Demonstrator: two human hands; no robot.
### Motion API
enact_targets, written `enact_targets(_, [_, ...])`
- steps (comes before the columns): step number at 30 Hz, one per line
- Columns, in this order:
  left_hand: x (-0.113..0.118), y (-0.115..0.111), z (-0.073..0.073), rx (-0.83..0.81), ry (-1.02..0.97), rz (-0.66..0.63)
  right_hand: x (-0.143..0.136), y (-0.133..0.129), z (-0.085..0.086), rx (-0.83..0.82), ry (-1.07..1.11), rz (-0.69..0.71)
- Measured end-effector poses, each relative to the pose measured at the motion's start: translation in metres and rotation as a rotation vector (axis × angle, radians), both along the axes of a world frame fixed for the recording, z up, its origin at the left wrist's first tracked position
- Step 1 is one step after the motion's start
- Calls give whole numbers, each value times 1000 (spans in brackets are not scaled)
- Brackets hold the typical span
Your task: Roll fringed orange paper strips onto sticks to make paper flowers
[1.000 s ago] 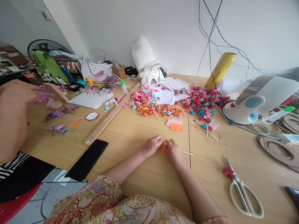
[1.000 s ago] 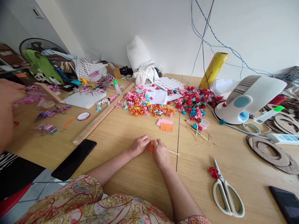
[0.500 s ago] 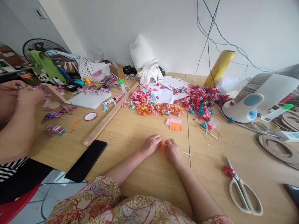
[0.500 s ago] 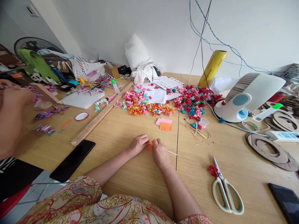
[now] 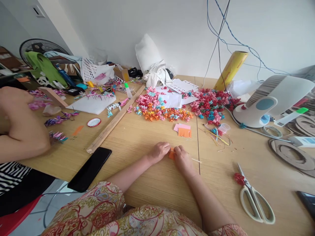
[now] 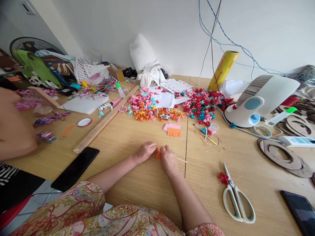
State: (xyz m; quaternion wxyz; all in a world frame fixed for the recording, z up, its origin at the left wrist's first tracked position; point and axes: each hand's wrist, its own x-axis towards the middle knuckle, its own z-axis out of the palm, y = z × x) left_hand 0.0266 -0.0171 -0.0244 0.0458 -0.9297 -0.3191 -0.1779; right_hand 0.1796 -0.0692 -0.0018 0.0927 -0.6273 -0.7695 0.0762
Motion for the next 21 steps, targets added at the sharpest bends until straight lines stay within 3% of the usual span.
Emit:
enact_targets(11, [3, 7, 6, 35, 30, -105, 3, 2, -1, 5, 54, 8])
enact_targets(21, [3, 6, 1, -57, 11, -76, 5, 6, -1, 39, 80, 5])
